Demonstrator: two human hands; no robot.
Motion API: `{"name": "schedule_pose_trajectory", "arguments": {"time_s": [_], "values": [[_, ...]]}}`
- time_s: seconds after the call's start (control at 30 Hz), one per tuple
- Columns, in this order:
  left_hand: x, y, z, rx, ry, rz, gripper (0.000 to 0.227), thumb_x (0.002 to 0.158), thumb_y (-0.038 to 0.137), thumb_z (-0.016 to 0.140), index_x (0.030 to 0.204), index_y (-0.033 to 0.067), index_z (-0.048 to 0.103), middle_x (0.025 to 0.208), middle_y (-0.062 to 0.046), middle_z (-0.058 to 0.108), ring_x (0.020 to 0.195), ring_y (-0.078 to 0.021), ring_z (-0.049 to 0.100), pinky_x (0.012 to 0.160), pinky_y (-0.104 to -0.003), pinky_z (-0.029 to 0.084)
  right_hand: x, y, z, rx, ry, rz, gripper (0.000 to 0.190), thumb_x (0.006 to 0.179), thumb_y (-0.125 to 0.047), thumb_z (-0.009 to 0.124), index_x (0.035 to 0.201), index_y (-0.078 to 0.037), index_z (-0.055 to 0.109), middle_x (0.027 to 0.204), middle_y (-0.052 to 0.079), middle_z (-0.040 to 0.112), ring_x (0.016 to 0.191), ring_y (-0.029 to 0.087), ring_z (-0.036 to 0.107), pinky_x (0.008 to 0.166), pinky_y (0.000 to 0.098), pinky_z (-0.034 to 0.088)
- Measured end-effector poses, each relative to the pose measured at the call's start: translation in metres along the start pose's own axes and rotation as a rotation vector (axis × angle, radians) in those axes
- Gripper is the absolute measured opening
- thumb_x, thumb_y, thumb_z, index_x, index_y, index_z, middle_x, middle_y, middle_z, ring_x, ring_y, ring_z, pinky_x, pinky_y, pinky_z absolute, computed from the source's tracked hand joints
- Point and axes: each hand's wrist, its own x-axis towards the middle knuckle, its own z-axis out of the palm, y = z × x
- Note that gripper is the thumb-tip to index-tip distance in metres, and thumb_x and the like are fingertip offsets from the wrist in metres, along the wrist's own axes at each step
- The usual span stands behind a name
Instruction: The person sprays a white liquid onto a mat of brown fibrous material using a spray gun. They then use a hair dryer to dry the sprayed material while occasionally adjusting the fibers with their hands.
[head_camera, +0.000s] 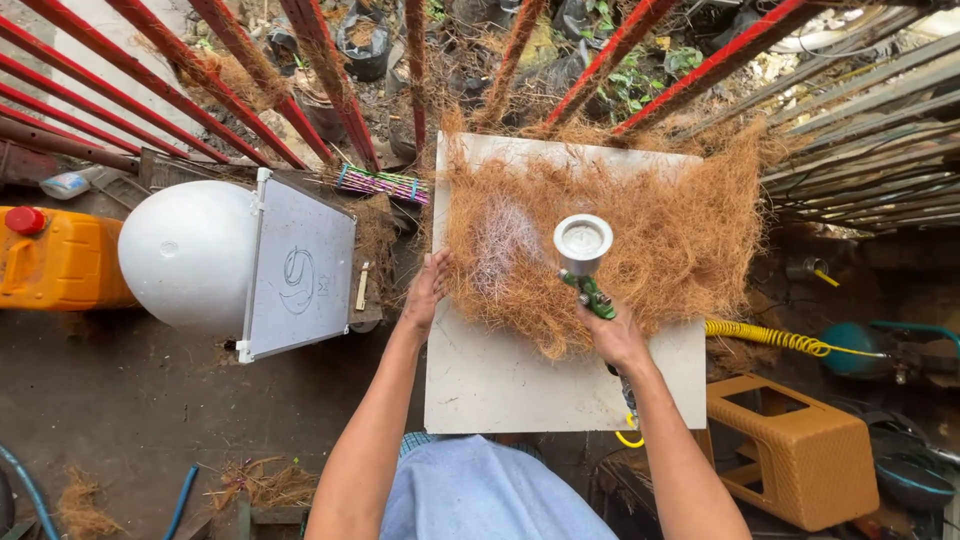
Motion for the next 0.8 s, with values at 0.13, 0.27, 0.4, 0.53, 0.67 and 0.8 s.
{"name": "schedule_pose_trajectory", "arguments": {"time_s": [0.13, 0.27, 0.4, 0.53, 0.67, 0.8], "values": [[-0.002, 0.003, 0.003, -0.014, 0.007, -0.011, 0.088, 0.097, 0.074, 0.025, 0.156, 0.0090, 0.031, 0.159, -0.023, 0.031, 0.146, -0.0516, 0.017, 0.116, -0.066, 0.015, -0.027, -0.023, -0.002, -0.075, -0.049, -0.013, 0.028, 0.084, -0.029, 0.072, 0.094, -0.004, 0.068, 0.074, 0.014, 0.055, 0.073, 0.027, 0.055, 0.066, 0.0376, 0.039], [-0.005, 0.007, 0.008, -0.006, -0.005, -0.016, 0.086, 0.098, 0.070, 0.024, 0.156, 0.0063, 0.031, 0.159, -0.025, 0.028, 0.146, -0.0531, 0.014, 0.117, -0.067, 0.014, -0.011, 0.044, 0.009, -0.057, -0.050, -0.061, 0.020, 0.082, -0.023, 0.075, 0.087, -0.006, 0.068, 0.071, 0.012, 0.056, 0.072, 0.023, 0.053, 0.065, 0.0343, 0.040], [-0.007, 0.010, 0.013, 0.024, 0.003, -0.031, 0.089, 0.096, 0.074, 0.022, 0.156, 0.0087, 0.030, 0.160, -0.023, 0.027, 0.147, -0.0505, 0.015, 0.117, -0.066, 0.015, -0.030, 0.027, 0.003, -0.117, -0.151, 0.017, 0.019, 0.081, -0.026, 0.075, 0.088, -0.011, 0.067, 0.075, 0.010, 0.059, 0.076, 0.025, 0.057, 0.070, 0.0350, 0.043], [-0.010, 0.012, 0.016, 0.042, 0.023, -0.045, 0.090, 0.094, 0.075, 0.021, 0.155, 0.0100, 0.032, 0.161, -0.021, 0.027, 0.148, -0.0479, 0.017, 0.118, -0.065, 0.016, -0.028, 0.040, 0.002, -0.128, -0.209, 0.039, 0.019, 0.084, -0.027, 0.072, 0.089, -0.010, 0.065, 0.074, 0.010, 0.057, 0.077, 0.024, 0.055, 0.070, 0.0345, 0.042], [-0.012, 0.016, 0.020, 0.041, 0.030, -0.036, 0.090, 0.095, 0.074, 0.021, 0.155, 0.0076, 0.031, 0.161, -0.023, 0.025, 0.147, -0.0499, 0.016, 0.117, -0.066, 0.016, -0.034, 0.007, -0.011, -0.129, -0.209, 0.055, 0.018, 0.085, -0.024, 0.070, 0.089, -0.008, 0.065, 0.075, 0.010, 0.057, 0.077, 0.024, 0.055, 0.070, 0.0338, 0.042], [-0.016, 0.017, 0.021, 0.048, 0.040, -0.042, 0.090, 0.094, 0.074, 0.022, 0.154, 0.0074, 0.032, 0.160, -0.024, 0.026, 0.147, -0.0489, 0.019, 0.118, -0.066, 0.016, -0.004, 0.032, -0.015, -0.204, -0.222, 0.065, 0.025, 0.095, -0.034, 0.062, 0.104, -0.010, 0.063, 0.083, 0.013, 0.060, 0.072, 0.025, 0.054, 0.069, 0.0350, 0.042]]}}
